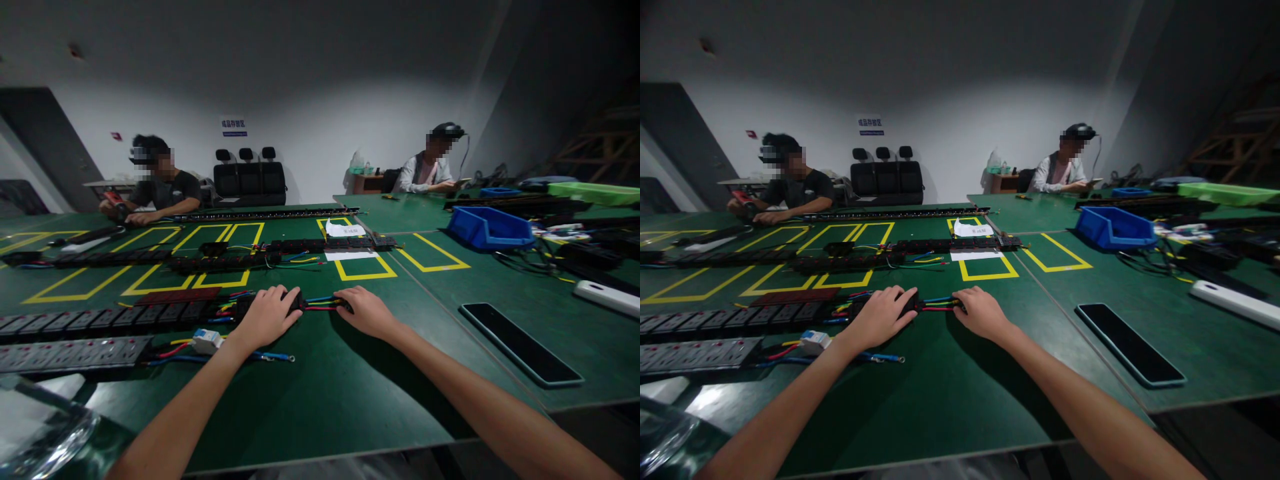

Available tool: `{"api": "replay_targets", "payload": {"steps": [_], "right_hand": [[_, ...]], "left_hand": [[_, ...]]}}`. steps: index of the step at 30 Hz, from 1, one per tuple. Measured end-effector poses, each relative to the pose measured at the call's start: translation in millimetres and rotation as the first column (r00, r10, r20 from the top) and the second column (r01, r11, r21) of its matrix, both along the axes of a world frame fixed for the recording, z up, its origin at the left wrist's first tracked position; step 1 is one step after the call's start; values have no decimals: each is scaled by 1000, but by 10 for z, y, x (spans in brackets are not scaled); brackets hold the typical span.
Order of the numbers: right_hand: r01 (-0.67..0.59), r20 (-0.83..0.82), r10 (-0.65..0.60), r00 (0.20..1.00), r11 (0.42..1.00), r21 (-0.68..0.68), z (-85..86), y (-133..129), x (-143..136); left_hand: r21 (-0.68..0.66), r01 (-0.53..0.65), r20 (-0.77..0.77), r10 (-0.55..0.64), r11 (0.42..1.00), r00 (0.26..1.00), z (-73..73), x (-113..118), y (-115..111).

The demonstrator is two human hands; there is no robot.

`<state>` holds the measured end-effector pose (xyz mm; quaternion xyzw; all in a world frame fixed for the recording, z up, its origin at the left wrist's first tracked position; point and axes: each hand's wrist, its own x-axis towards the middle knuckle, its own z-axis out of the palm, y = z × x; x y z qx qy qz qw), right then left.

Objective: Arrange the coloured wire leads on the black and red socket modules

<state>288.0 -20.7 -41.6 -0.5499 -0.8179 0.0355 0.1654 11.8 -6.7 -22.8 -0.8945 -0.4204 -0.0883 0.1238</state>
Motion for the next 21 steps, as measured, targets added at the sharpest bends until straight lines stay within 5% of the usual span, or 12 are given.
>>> {"api": "replay_targets", "payload": {"steps": [21], "right_hand": [[-24, 16, 24, 1000, 1000, 11, -25, 18, 11]], "left_hand": [[-4, -8, 2, 8, 1000, 1000, -12, 10, 4]]}}
